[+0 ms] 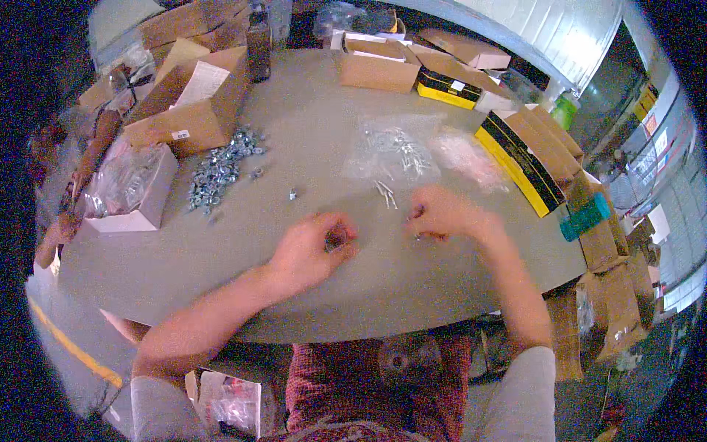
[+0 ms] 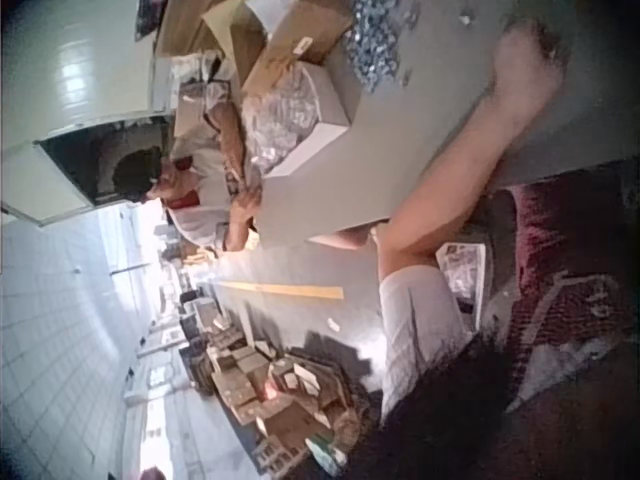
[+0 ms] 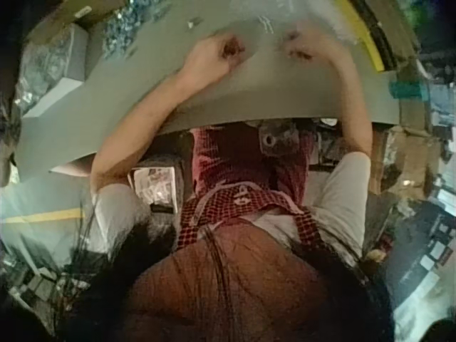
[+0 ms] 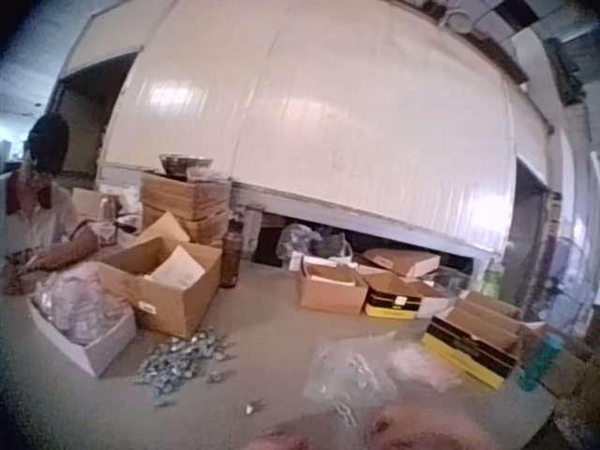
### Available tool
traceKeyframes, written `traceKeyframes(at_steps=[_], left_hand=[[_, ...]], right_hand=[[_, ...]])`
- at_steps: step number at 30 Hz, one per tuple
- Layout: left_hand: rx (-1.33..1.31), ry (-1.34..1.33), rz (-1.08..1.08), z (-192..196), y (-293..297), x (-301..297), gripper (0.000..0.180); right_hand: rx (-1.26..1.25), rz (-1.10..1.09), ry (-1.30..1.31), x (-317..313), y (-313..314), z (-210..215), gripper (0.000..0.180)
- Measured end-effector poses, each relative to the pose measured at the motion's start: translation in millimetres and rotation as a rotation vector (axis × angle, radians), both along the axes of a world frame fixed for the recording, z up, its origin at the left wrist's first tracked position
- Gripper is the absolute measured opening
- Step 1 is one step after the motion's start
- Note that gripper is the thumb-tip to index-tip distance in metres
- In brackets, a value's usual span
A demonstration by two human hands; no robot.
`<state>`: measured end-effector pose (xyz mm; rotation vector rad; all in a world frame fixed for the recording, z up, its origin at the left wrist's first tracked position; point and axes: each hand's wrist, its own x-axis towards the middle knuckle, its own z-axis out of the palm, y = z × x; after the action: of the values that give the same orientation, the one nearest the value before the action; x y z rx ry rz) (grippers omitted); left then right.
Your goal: Packaging small metal screws and washers into small plastic bags at a workbench.
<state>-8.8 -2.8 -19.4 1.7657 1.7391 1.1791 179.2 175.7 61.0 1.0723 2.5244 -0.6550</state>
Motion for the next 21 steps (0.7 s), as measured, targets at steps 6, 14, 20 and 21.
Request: traceKeyframes(at_steps=[6,14,20,21], left_hand=[[-0.071,-0.170,-0.099,4.1,3.9,6.2,0.027],[-0.020,-0.145,-0.075,0.7,1.2,2.0,0.028],[-0.032,-0.144,-0.066,0.3,4.3,2.8,0.026],[-0.035,-0.145,-0.062,-0.5,4.6,2.5,0.026]], right_hand=[[0.118,0.144,0.689,4.3,-48.0,-19.3,0.021],[-0.047,-0.053,0.843,-29.0,-39.5,-13.0,0.028],[0.561,0.113,0.254,-33.7,13.5,-40.5,0.033],[0.592,0.160,0.078,-33.5,11.9,-39.2,0.029]])
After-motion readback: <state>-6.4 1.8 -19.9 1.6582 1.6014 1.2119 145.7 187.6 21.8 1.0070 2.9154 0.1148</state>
